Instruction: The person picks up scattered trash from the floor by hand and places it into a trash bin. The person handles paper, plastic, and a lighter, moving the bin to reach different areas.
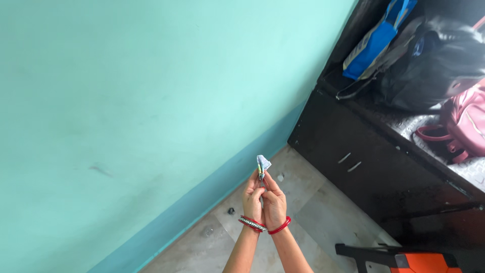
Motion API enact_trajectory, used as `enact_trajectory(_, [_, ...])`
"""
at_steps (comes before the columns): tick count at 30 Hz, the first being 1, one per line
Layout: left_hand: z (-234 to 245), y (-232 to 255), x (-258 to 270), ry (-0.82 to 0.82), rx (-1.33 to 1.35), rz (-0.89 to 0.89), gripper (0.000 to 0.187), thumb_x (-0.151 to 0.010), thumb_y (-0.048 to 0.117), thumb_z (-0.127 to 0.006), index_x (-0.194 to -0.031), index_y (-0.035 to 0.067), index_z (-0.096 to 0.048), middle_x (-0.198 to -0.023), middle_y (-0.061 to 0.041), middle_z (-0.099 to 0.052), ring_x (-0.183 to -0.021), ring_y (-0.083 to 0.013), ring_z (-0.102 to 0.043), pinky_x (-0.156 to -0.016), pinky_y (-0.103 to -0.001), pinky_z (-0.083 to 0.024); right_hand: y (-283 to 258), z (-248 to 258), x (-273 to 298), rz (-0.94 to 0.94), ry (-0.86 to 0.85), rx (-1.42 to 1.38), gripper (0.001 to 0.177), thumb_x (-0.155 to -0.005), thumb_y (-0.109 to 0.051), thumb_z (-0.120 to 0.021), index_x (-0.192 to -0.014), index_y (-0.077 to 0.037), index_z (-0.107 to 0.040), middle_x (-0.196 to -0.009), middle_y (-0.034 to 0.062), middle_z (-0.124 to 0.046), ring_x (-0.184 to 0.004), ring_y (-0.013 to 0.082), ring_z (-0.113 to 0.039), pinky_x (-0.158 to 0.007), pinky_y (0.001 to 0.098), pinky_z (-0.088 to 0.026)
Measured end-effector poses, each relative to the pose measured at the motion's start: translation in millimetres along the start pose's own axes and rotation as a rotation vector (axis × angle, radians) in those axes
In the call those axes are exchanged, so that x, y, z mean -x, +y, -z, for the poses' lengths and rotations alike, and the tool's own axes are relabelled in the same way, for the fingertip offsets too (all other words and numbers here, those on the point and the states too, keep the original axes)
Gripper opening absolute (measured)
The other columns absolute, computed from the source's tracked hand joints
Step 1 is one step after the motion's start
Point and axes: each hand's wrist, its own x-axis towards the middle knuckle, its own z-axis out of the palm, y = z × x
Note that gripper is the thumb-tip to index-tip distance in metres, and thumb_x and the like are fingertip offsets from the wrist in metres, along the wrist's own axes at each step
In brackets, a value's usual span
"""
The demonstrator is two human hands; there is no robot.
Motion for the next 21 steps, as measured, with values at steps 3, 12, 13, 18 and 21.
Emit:
enact_trajectory(3, [-4,21,7,-0.022,-0.013,-0.063,0.065,-0.082,-0.013,-0.036,-0.146,-0.006,-0.05,-0.153,-0.016,-0.051,-0.145,-0.0227,-0.046,-0.12,-0.035,-0.035,-3,-22,11,0.018,-0.036,-0.006,0.068,-0.08,0.018,-0.038,-0.144,0.003,-0.055,-0.138,0.0147,-0.061,-0.12,0.0209,-0.06,-0.103,0.0352,-0.049])
enact_trajectory(12, [1,76,28,-0.002,0.0,-0.141,0.064,-0.082,-0.012,-0.037,-0.145,-0.006,-0.051,-0.149,-0.014,-0.055,-0.14,-0.02,-0.05,-0.11,-0.032,-0.042,2,-74,38,0.057,-0.151,-0.01,0.066,-0.081,0.019,-0.037,-0.144,0.005,-0.055,-0.137,0.017,-0.061,-0.115,0.0206,-0.061,-0.1,0.0335,-0.051])
enact_trajectory(13, [1,80,31,-0.008,0.011,-0.168,0.064,-0.082,-0.012,-0.038,-0.144,-0.007,-0.051,-0.149,-0.014,-0.055,-0.14,-0.02,-0.051,-0.113,-0.031,-0.042,3,-78,42,0.053,-0.16,-0.009,0.066,-0.081,0.019,-0.037,-0.143,0.005,-0.055,-0.139,0.0161,-0.06,-0.118,0.02,-0.061,-0.1,0.033,-0.051])
enact_trajectory(18, [-2,95,41,-0.018,-0.005,-0.256,0.064,-0.082,-0.012,-0.038,-0.145,-0.007,-0.05,-0.148,-0.016,-0.056,-0.14,-0.0198,-0.052,-0.112,-0.031,-0.042,-2,-96,53,0.065,-0.246,-0.016,0.069,-0.078,0.02,-0.036,-0.143,0.006,-0.055,-0.145,0.0202,-0.055,-0.122,0.0213,-0.059,-0.102,0.033,-0.051])
enact_trajectory(21, [-6,105,50,0.014,-0.007,-0.29,0.064,-0.082,-0.011,-0.037,-0.145,-0.008,-0.05,-0.148,-0.017,-0.056,-0.139,-0.0209,-0.052,-0.112,-0.032,-0.042,-8,-102,57,0.027,-0.241,0.04,0.067,-0.079,0.019,-0.037,-0.142,0.006,-0.055,-0.146,0.0178,-0.055,-0.123,0.0208,-0.059,-0.101,0.0326,-0.05])
